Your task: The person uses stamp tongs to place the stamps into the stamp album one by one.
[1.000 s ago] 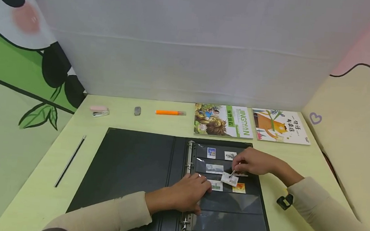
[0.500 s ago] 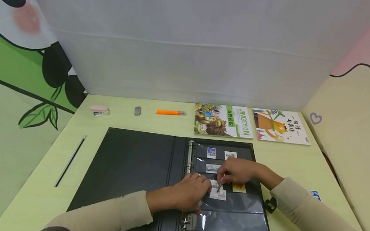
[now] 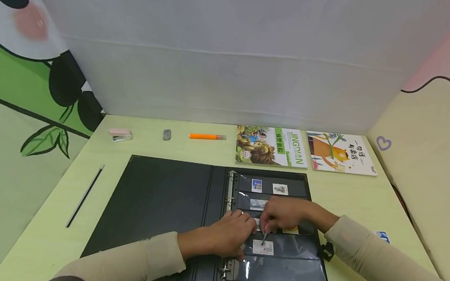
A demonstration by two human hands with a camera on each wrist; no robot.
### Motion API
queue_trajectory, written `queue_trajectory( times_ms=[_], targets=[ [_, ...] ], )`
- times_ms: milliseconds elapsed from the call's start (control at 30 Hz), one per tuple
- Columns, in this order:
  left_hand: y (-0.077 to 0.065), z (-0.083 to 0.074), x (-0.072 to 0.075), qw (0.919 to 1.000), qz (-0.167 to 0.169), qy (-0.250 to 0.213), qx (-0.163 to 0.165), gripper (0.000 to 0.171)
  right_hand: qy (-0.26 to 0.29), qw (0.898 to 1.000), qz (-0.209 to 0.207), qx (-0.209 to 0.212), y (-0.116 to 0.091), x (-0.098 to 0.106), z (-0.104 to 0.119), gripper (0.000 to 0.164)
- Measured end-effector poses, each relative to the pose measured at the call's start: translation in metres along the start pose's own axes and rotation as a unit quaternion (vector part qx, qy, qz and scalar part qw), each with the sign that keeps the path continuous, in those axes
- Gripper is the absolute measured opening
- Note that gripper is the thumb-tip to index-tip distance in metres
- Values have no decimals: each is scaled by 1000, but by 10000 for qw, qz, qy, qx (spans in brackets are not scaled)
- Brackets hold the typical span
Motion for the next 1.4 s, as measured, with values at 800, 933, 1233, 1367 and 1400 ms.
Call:
queue_trajectory(
  times_ms=[800,933,1233,1367,1400],
  targets=[
    [1,1,1,10000,-15,-75,-24,60,177,9994,48,-299,-6,9,4,15],
    [1,1,1,10000,-33,-77,-48,60,46,9996,29,-281,-5,8,3,15],
    [1,1,-1,9999,-90,-115,-72,61,193,9965,-366,-733,-37,14,-11,15],
    [1,1,-1,9999,-65,-145,-69,61,366,9914,-853,-920,-68,17,-25,15],
    [1,1,-1,9999,-57,-145,-67,62,457,9895,-982,-960,-77,17,-27,14]
  ],
)
Point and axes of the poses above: each hand's wrist, its own y-axis towards the middle knuckle, its own x-axis out of the back of the hand, z = x × y, the point moved 4 cm from there along y, towards the middle knuckle, and after that the axes turned 14 degrees about x, right-handed, at the moved point
